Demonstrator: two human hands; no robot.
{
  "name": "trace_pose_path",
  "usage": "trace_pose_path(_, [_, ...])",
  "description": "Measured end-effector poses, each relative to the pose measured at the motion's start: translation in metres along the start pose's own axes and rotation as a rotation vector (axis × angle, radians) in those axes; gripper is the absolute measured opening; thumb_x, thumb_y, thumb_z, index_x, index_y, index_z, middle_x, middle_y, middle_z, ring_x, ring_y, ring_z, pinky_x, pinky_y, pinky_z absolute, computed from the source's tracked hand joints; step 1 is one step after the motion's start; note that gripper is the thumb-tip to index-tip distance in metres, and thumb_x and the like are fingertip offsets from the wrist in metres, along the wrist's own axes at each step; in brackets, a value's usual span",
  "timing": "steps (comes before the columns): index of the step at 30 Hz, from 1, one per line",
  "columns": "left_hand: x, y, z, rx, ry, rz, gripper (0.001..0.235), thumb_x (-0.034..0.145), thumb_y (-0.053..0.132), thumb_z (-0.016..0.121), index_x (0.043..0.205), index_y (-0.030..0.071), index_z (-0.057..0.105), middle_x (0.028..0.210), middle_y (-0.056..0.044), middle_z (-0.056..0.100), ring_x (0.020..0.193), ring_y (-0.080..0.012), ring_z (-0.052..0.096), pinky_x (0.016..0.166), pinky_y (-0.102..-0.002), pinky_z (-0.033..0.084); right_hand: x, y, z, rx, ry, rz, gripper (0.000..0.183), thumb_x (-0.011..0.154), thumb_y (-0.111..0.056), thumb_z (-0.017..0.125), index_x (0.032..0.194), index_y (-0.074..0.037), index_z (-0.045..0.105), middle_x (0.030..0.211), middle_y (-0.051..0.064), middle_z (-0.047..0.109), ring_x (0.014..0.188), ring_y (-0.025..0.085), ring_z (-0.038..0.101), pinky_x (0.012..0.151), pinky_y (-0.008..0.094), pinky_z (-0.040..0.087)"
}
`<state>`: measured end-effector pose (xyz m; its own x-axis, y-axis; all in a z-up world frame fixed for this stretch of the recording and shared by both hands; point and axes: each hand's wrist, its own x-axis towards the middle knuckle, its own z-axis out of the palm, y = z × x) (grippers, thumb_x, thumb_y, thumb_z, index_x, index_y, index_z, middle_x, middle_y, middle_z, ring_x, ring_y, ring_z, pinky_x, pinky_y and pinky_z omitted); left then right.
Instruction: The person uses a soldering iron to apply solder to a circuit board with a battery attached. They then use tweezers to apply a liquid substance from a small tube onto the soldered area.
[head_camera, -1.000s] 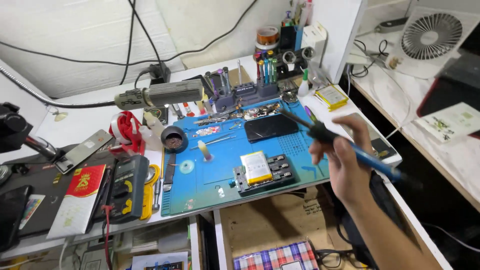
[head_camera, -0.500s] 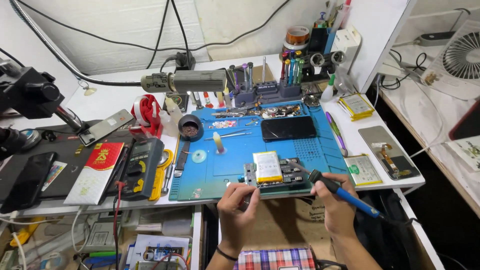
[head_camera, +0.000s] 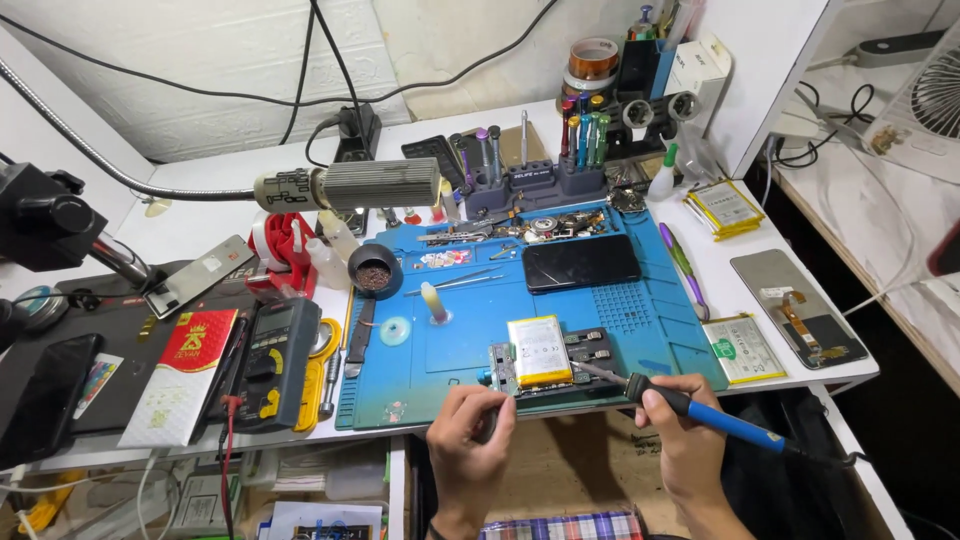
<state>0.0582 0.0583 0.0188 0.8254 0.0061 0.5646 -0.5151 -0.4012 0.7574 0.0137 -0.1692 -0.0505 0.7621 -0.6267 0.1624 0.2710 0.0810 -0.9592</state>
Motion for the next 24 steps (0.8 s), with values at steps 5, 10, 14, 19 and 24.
trace_pose_path(5, [-0.014, 0.021, 0.017, -0.024, 0.067, -0.205, 0.008, 0.082, 0.007, 0.077, 0.076, 0.012, 0.074, 0.076, 0.001, 0.071, 0.065, -0.0097, 0.062, 0.056, -0.023, 0.051, -0.001, -0.003, 0.004, -0.043, 0.035, 0.007, 0.015, 0.092, -0.013, 0.071, 0.103, -0.005, 0.064, 0.066, 0.011, 0.064, 0.060, 0.018, 0.065, 0.069, 0.032, 0.057])
trace_pose_path(10, [-0.022, 0.021, 0.043, -0.060, 0.148, -0.225, 0.006, 0.084, 0.009, 0.077, 0.080, 0.011, 0.073, 0.083, -0.002, 0.073, 0.073, -0.0110, 0.065, 0.058, -0.023, 0.056, -0.004, 0.000, 0.000, -0.040, 0.036, -0.010, 0.015, 0.093, -0.012, 0.070, 0.103, -0.005, 0.062, 0.067, 0.011, 0.062, 0.060, 0.017, 0.063, 0.067, 0.031, 0.057])
trace_pose_path(14, [-0.029, 0.007, 0.043, 0.041, 0.142, -0.064, 0.006, 0.081, 0.008, 0.079, 0.079, 0.011, 0.074, 0.080, -0.001, 0.069, 0.063, -0.0099, 0.062, 0.053, -0.022, 0.053, -0.003, -0.001, 0.000, -0.063, 0.049, -0.019, 0.015, 0.093, -0.015, 0.070, 0.102, -0.006, 0.061, 0.064, 0.010, 0.061, 0.058, 0.016, 0.062, 0.063, 0.030, 0.054])
trace_pose_path(19, [-0.032, -0.002, 0.042, 0.103, 0.097, -0.074, 0.005, 0.079, 0.010, 0.080, 0.079, 0.010, 0.075, 0.077, -0.002, 0.070, 0.063, -0.0121, 0.066, 0.053, -0.023, 0.057, -0.006, 0.007, -0.002, -0.116, 0.077, 0.004, 0.010, 0.093, -0.012, 0.068, 0.096, -0.005, 0.063, 0.063, 0.011, 0.060, 0.055, 0.017, 0.061, 0.057, 0.028, 0.052])
trace_pose_path(24, [-0.029, -0.004, 0.049, 0.096, 0.097, -0.028, 0.006, 0.078, 0.008, 0.079, 0.077, 0.010, 0.073, 0.076, -0.002, 0.068, 0.057, -0.0115, 0.062, 0.046, -0.023, 0.052, -0.003, 0.017, -0.005, -0.056, 0.123, 0.037, 0.015, 0.089, -0.017, 0.071, 0.094, -0.004, 0.065, 0.067, 0.010, 0.058, 0.052, 0.016, 0.053, 0.048, 0.024, 0.045])
